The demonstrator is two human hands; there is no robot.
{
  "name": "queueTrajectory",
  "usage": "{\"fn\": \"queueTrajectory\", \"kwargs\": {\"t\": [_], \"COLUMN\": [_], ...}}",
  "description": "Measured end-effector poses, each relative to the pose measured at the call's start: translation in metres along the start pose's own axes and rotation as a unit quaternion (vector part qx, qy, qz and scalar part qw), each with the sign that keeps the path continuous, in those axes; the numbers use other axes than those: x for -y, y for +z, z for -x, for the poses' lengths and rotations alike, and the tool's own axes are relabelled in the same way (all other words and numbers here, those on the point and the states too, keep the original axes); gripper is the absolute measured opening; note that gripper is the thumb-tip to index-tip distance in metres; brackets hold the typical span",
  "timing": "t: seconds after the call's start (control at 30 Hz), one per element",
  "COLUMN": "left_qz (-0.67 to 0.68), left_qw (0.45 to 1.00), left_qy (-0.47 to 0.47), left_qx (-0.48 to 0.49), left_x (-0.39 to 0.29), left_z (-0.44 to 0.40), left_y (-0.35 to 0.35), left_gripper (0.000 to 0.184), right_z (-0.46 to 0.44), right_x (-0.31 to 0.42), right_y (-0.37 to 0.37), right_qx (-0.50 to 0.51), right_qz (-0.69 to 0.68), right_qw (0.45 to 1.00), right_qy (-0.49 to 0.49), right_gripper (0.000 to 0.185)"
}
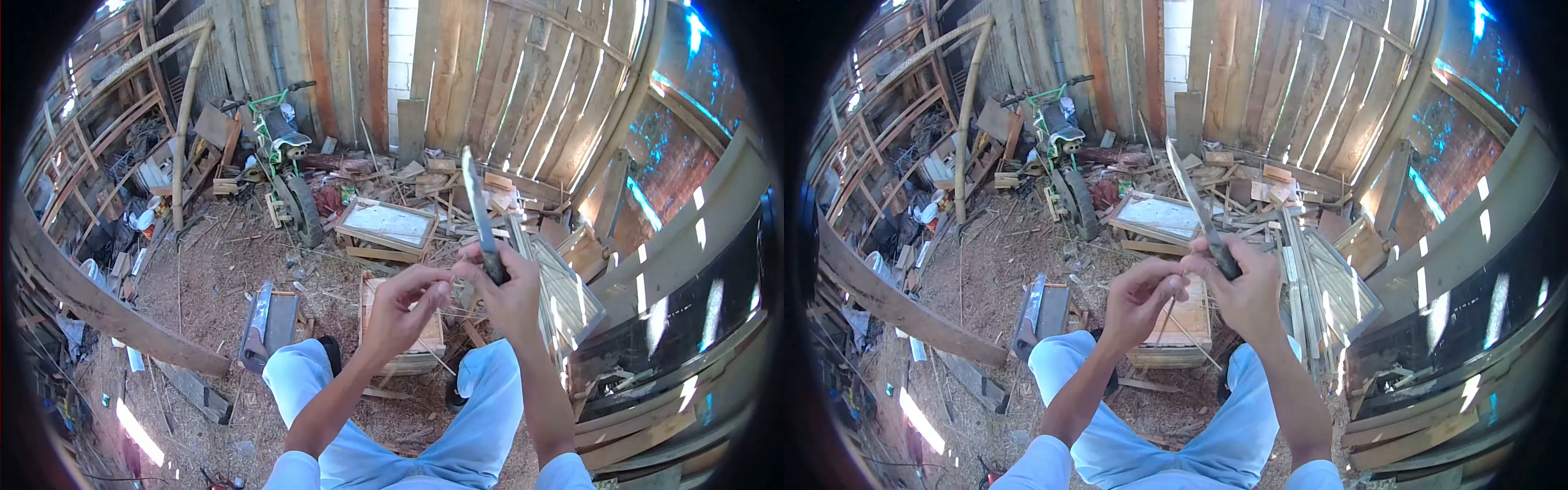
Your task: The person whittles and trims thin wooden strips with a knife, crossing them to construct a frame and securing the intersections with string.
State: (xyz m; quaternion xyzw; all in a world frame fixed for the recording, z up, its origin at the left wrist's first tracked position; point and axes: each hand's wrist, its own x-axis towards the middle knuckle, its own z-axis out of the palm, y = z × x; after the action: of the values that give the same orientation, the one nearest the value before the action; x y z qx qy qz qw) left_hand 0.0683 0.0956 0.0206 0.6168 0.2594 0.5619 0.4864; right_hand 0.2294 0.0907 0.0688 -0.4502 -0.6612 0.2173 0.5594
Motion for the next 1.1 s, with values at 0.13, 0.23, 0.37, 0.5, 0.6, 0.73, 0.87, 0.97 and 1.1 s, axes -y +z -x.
{"fn": "queueTrajectory", "kwargs": {"t": [0.13, 0.23, 0.37, 0.5, 0.6, 0.73, 0.87, 0.97, 1.1], "left_qz": [-0.01, -0.047, -0.138, -0.231, -0.257, -0.301, -0.315, -0.321, -0.305], "left_qw": [0.998, 0.997, 0.983, 0.958, 0.946, 0.928, 0.922, 0.921, 0.927], "left_qy": [0.043, 0.055, 0.119, 0.163, 0.184, 0.207, 0.21, 0.211, 0.203], "left_qx": [0.036, 0.007, -0.01, -0.055, -0.067, -0.071, -0.075, -0.063, -0.081], "left_x": [-0.018, -0.021, -0.022, -0.021, -0.005, 0.013, 0.025, 0.036, 0.048], "left_z": [0.012, 0.019, 0.02, 0.023, 0.022, 0.024, 0.025, 0.028, 0.032], "left_y": [-0.008, -0.014, -0.027, -0.035, -0.042, -0.049, -0.057, -0.061, -0.063], "left_gripper": [0.016, 0.019, 0.022, 0.024, 0.026, 0.027, 0.029, 0.033, 0.033], "right_z": [0.012, 0.019, 0.035, 0.04, 0.04, 0.038, 0.041, 0.041, 0.043], "right_x": [0.022, 0.03, 0.049, 0.056, 0.051, 0.039, 0.023, 0.017, 0.01], "right_y": [0.006, 0.009, 0.012, 0.016, 0.03, 0.044, 0.057, 0.062, 0.068], "right_qx": [0.01, 0.018, 0.054, 0.134, 0.151, 0.173, 0.19, 0.214, 0.237], "right_qz": [-0.008, -0.083, -0.164, -0.141, -0.084, -0.05, -0.021, 0.017, 0.015], "right_qw": [0.999, 0.995, 0.979, 0.958, 0.972, 0.974, 0.973, 0.967, 0.959], "right_qy": [-0.04, -0.058, 0.111, 0.21, 0.158, 0.136, 0.131, 0.134, 0.154], "right_gripper": [0.027, 0.021, 0.026, 0.034, 0.03, 0.028, 0.025, 0.021, 0.018]}}
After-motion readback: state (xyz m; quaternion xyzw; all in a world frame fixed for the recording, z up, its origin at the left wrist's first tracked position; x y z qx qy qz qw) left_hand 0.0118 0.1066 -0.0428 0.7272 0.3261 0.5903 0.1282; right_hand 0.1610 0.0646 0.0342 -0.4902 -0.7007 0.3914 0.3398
